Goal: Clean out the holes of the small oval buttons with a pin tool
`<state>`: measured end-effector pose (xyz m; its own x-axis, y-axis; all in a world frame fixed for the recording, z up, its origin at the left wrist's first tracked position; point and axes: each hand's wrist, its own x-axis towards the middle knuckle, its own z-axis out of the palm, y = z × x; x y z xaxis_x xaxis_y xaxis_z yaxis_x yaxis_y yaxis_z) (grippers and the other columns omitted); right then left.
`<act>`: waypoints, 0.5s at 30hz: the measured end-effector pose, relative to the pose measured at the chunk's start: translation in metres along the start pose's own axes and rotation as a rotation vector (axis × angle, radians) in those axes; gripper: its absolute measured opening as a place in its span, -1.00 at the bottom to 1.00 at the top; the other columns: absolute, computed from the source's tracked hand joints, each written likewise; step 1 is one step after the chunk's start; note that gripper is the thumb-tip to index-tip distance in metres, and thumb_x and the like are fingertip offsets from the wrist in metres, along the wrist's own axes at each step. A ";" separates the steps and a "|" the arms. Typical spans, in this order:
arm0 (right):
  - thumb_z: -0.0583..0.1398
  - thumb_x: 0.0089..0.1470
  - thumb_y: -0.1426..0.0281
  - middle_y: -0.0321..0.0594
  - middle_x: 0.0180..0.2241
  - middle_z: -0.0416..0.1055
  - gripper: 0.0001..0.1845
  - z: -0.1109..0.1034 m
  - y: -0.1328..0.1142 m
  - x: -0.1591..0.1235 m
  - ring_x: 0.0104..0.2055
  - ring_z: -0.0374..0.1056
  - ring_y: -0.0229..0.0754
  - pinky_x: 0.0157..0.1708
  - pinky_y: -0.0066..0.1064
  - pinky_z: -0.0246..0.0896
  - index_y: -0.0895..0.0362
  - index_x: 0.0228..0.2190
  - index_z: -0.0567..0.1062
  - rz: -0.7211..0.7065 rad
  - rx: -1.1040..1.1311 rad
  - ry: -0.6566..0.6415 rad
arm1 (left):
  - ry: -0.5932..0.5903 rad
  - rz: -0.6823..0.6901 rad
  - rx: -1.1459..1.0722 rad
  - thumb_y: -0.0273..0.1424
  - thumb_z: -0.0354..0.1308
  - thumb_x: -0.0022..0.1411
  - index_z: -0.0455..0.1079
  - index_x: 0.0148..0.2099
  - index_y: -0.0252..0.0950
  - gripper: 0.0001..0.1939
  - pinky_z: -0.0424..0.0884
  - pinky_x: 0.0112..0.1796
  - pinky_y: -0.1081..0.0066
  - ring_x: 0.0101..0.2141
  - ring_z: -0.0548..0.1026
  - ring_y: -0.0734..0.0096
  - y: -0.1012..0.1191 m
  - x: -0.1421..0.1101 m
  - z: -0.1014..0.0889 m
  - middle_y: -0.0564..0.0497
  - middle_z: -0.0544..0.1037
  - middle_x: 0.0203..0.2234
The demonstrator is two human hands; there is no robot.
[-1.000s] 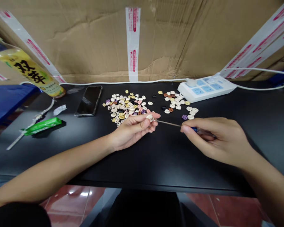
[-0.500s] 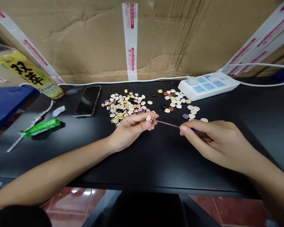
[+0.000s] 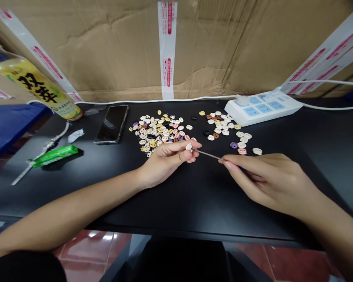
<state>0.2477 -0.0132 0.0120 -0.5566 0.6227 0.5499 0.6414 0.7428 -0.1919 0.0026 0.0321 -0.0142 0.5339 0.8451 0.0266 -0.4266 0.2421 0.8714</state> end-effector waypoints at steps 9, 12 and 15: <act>0.23 0.12 0.55 -0.34 -0.59 0.44 -0.76 0.003 -0.003 -0.001 -0.64 0.30 -0.26 -0.62 -0.33 0.06 0.09 -0.15 0.52 0.020 0.026 0.020 | 0.024 0.009 0.053 -0.32 0.38 0.12 0.63 -0.20 -0.25 -0.82 0.35 -0.16 0.46 -0.31 0.44 0.53 -0.003 0.001 -0.001 0.01 0.54 -0.35; 0.22 0.13 0.55 -0.35 -0.61 0.40 -0.78 0.003 -0.005 -0.002 -0.67 0.24 -0.29 -0.62 -0.33 0.04 0.11 -0.17 0.51 0.012 0.018 0.014 | 0.031 0.030 0.097 -0.33 0.38 0.12 0.63 -0.24 -0.28 -0.84 0.34 -0.14 0.41 -0.32 0.42 0.51 -0.003 0.001 -0.001 0.01 0.54 -0.37; 0.20 0.14 0.56 -0.37 -0.63 0.38 -0.81 0.004 -0.007 -0.002 -0.68 0.22 -0.28 -0.62 -0.32 0.03 0.11 -0.20 0.51 -0.013 -0.034 0.013 | 0.040 0.034 0.159 -0.35 0.38 0.11 0.62 -0.27 -0.29 -0.86 0.33 -0.13 0.39 -0.33 0.41 0.49 -0.003 0.001 -0.001 0.01 0.52 -0.38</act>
<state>0.2421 -0.0190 0.0093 -0.5584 0.6097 0.5626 0.6519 0.7419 -0.1570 0.0038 0.0323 -0.0169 0.4905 0.8705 0.0410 -0.3211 0.1368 0.9371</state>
